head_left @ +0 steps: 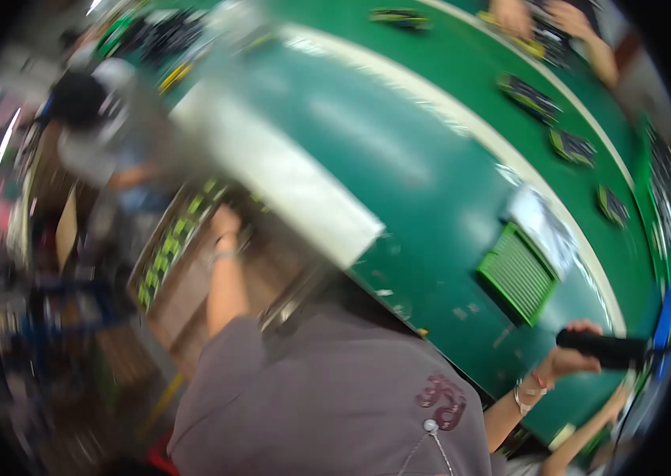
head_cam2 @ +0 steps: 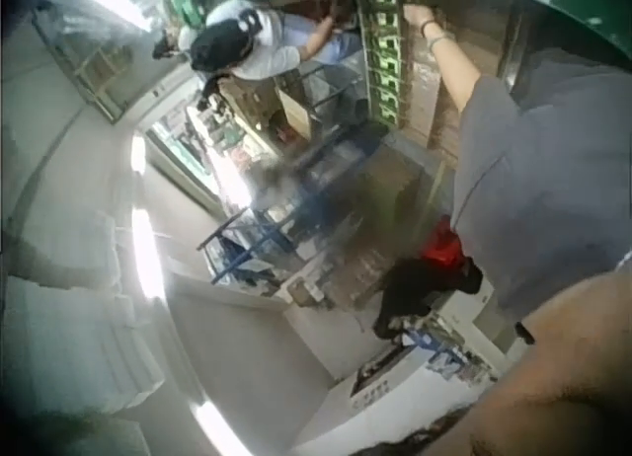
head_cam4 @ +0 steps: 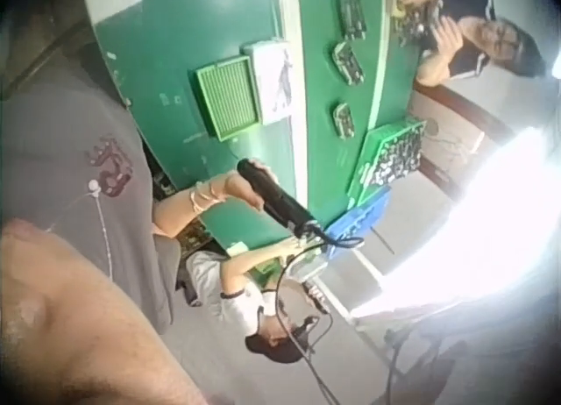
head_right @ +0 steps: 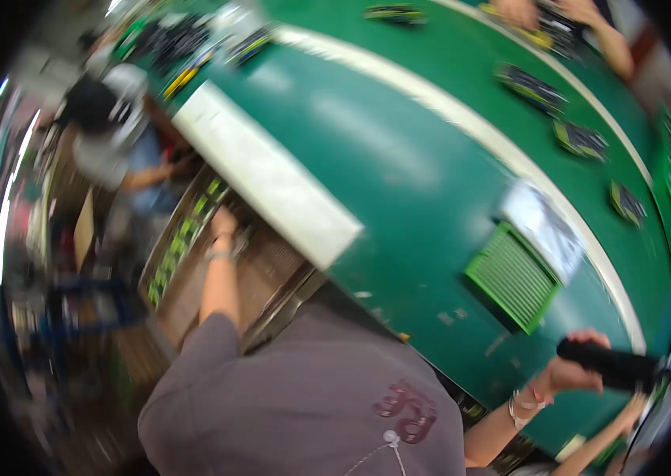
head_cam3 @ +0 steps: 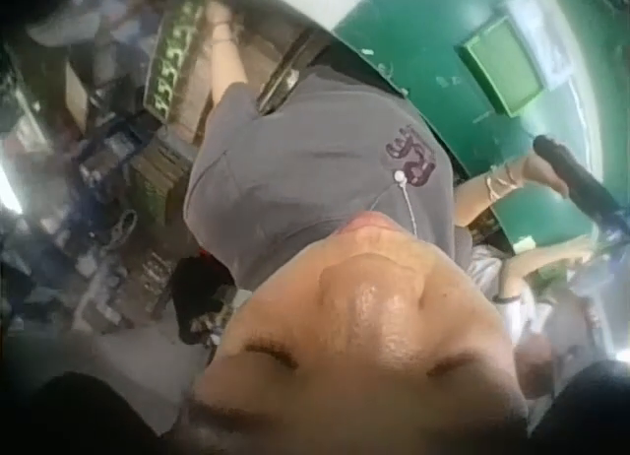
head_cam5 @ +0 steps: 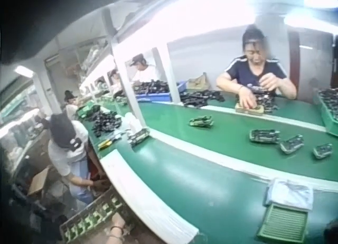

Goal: The person fastens screws into the underside of toy cars using an electric screwdriver and places the assembled cars one by one into slots of a cardboard box.

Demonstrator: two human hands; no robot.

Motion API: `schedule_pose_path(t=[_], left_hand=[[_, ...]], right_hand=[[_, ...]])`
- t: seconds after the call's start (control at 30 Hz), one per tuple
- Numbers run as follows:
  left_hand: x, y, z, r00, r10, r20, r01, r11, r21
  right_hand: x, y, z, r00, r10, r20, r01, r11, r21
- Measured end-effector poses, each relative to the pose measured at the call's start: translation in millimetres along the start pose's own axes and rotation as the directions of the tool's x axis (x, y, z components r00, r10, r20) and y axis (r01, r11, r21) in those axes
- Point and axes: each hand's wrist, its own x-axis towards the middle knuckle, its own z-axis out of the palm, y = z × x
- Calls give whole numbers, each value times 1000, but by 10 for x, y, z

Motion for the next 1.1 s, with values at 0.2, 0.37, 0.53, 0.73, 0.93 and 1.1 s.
schedule_pose_path(t=[0.2,0.37,0.53,0.73,0.93,1.1], left_hand=[[348,250,-962,833,111,-541,-317,898,-304],[-437,2756,-1894,743,424,-518,-644,245,-724],[-1753,4899,-1725,-73,837,-542,-867,-322,-380],[-2425,6311,-805,-138,972,-192,-946,-187,-265],[-2544,6321,-646,-57,993,-104,-929,-91,-358],[-2387,5732,-1087,-287,915,-283,-722,-401,-564]], right_hand=[[-94,35,281,995,-15,-94,19,999,41],[-136,-69,301,998,39,-47,-40,999,-21],[-135,-101,317,999,-3,-52,0,998,-60],[-130,-98,351,999,24,21,-24,1000,15],[-145,-92,338,997,55,-46,-52,997,54],[-115,-95,355,996,35,-76,-36,999,-7]])
